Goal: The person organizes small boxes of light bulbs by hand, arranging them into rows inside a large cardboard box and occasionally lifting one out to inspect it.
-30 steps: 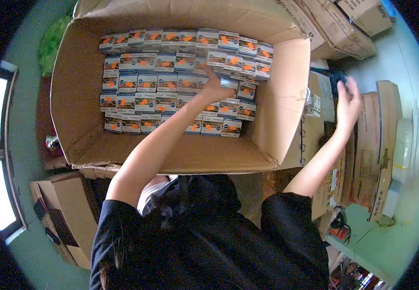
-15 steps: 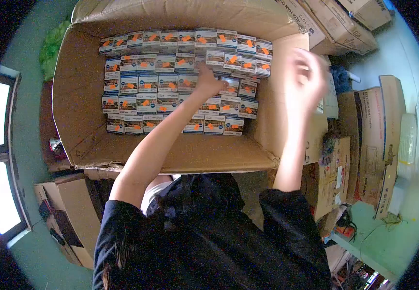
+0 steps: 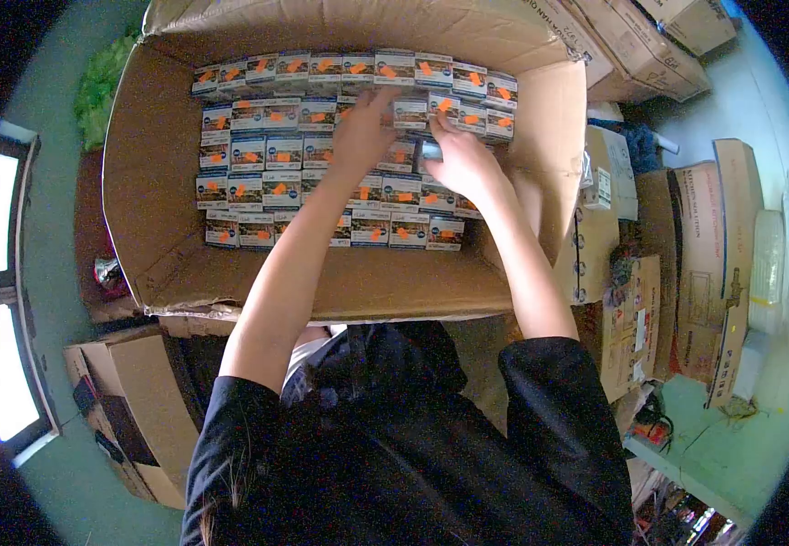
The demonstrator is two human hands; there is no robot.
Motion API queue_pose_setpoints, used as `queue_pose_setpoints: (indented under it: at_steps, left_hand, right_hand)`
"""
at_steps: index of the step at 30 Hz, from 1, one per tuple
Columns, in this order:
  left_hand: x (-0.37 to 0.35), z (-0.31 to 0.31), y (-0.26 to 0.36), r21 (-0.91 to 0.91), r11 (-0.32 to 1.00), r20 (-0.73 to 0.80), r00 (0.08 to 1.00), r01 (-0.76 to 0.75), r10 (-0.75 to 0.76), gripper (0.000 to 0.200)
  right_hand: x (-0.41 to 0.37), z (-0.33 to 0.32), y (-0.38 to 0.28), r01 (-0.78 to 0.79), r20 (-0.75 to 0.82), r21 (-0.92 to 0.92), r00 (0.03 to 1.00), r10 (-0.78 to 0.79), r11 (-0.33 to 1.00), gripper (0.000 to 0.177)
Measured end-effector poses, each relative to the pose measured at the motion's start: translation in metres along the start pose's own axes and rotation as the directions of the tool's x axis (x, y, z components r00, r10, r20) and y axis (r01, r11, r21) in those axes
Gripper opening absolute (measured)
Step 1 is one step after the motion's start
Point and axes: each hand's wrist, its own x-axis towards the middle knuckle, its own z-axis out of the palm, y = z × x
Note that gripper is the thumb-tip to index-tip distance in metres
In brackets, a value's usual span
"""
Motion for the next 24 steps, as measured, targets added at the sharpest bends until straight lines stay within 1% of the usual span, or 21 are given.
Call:
queue_pose_setpoints:
  at_steps: [3, 6, 7, 8, 9, 11, 12, 13, 16, 17, 20, 23, 24]
  left_hand:
    - [0.002, 0.012, -0.018, -0.079, 0.994, 0.015, 0.997, -0.072, 0.073, 0.059]
    - [0.005, 0.022, -0.031, -0.196, 0.958, -0.216, 0.962, -0.209, 0.165, 0.05]
    - [0.008, 0.023, -0.035, -0.383, 0.918, -0.21, 0.978, -0.1, 0.019, 0.045]
    - [0.012, 0.023, -0.038, -0.555, 0.832, -0.176, 0.977, 0.006, -0.124, 0.041]
    - [0.013, 0.019, -0.037, -0.703, 0.704, -0.114, 0.96, 0.103, -0.255, 0.038]
    - [0.013, 0.005, -0.042, -0.876, 0.446, 0.029, 0.941, 0.187, -0.337, 0.033]
    - [0.013, -0.003, -0.044, -0.929, 0.296, 0.109, 0.927, 0.223, -0.359, 0.032]
    - [0.012, -0.005, -0.046, -0.945, 0.243, 0.117, 0.918, 0.221, -0.38, 0.033]
    - [0.006, -0.014, -0.05, -0.924, 0.192, 0.212, 0.862, 0.33, -0.462, 0.035]
    - [0.006, -0.013, -0.054, -0.904, 0.213, 0.24, 0.854, 0.369, -0.461, 0.038]
    - [0.012, 0.003, -0.067, -0.858, 0.409, 0.148, 0.911, 0.313, -0.386, 0.04]
    - [0.007, -0.01, -0.039, -0.807, 0.536, 0.073, 0.943, 0.246, -0.324, 0.048]
    - [0.009, -0.006, -0.04, -0.79, 0.568, 0.073, 0.955, 0.231, -0.287, 0.05]
  right_hand:
    - [0.0, -0.002, -0.004, -0.026, 0.026, -0.008, 0.999, 0.026, 1.0, 0.067]
    - [0.0, 0.001, -0.004, -0.025, 0.022, -0.018, 0.999, 0.025, 1.0, 0.067]
    - [0.0, 0.001, -0.002, -0.011, 0.015, -0.014, 1.0, 0.011, 1.0, 0.067]
    - [0.0, 0.002, -0.002, 0.003, 0.008, -0.01, 1.0, -0.002, 1.0, 0.067]
    - [0.0, 0.002, -0.001, 0.001, 0.014, -0.001, 1.0, -0.001, 1.0, 0.067]
    - [0.0, 0.002, -0.001, -0.006, 0.025, 0.013, 1.0, 0.006, 1.0, 0.068]
    - [0.0, 0.001, -0.002, -0.014, 0.032, 0.012, 0.999, 0.013, 1.0, 0.068]
    - [0.0, 0.0, -0.004, -0.021, 0.037, 0.009, 0.999, 0.021, 1.0, 0.069]
    - [0.001, 0.001, -0.004, -0.032, 0.041, -0.01, 0.999, 0.033, 0.999, 0.07]
    - [0.001, 0.002, -0.004, -0.033, 0.039, -0.02, 0.999, 0.034, 0.999, 0.071]
    - [-0.001, -0.002, -0.006, -0.038, 0.053, -0.005, 0.998, 0.038, 0.999, 0.071]
    - [0.0, -0.001, -0.004, -0.022, 0.048, -0.018, 0.999, 0.023, 1.0, 0.071]
    - [0.0, -0.001, -0.004, -0.026, 0.052, -0.021, 0.998, 0.027, 0.999, 0.072]
